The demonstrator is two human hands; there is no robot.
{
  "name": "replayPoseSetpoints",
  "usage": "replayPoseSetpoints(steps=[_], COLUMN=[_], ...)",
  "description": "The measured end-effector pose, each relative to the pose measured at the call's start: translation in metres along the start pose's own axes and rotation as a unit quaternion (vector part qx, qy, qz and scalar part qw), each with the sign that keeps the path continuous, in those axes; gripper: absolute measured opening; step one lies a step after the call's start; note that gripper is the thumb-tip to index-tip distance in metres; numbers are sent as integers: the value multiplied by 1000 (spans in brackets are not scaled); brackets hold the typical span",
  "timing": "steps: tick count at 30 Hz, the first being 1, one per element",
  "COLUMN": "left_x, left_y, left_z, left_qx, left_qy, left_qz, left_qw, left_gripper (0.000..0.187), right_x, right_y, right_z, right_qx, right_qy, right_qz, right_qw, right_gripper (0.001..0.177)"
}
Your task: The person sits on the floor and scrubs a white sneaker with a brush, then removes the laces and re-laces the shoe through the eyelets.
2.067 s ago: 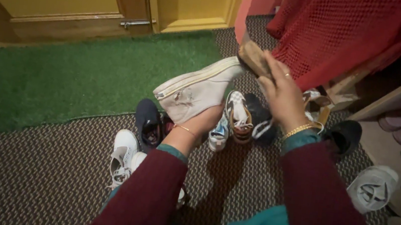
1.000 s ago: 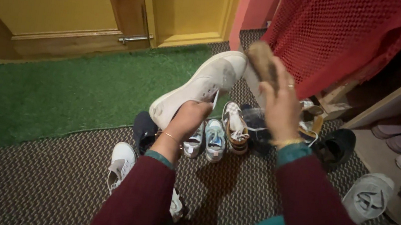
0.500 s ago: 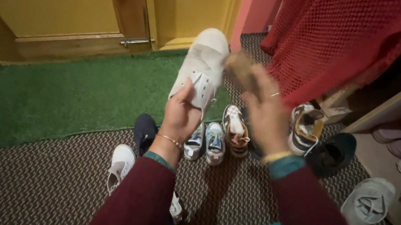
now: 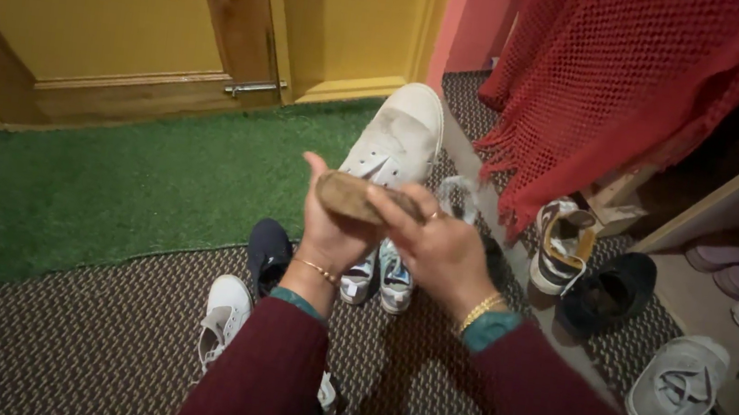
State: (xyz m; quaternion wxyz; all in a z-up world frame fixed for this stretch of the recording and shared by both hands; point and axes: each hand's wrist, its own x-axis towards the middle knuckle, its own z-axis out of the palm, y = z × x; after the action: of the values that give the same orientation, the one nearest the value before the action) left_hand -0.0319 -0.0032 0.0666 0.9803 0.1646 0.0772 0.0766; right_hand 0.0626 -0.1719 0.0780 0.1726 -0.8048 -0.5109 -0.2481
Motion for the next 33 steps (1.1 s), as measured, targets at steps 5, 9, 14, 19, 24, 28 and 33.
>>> replayPoseSetpoints(steps=[5,9,14,19,24,28,33], left_x=[1,3,4,7,22,26,25], left_y=[-9,-13,-11,-19,-20,-13,-18], left_z=[3,2,0,-1,-7,-17,-19], left_qx=[50,52,33,47,36,-15,44], left_qy=[-186,-171,-162,-197,-170,-163,-172], left_qz=[61,62,52,34,96,102,132], left_qw=[979,982,985,979,980,981,975], left_gripper=[115,118,119,104,76,85,93], right_x=[6,4,-12,-15,-27,-29,0], right_y=[10,0,-8,51,44,-25,-60], right_z=[-23,-34,-9,0,11,16,-17], right_qx=[-33,137,58,146,332,169,48], right_qy=[110,199,-3,220,176,44,-129], right_qz=[187,60,79,192,224,161,223], right_qw=[976,969,995,945,899,971,965], right_gripper=[50,37,45,49,56,60,59])
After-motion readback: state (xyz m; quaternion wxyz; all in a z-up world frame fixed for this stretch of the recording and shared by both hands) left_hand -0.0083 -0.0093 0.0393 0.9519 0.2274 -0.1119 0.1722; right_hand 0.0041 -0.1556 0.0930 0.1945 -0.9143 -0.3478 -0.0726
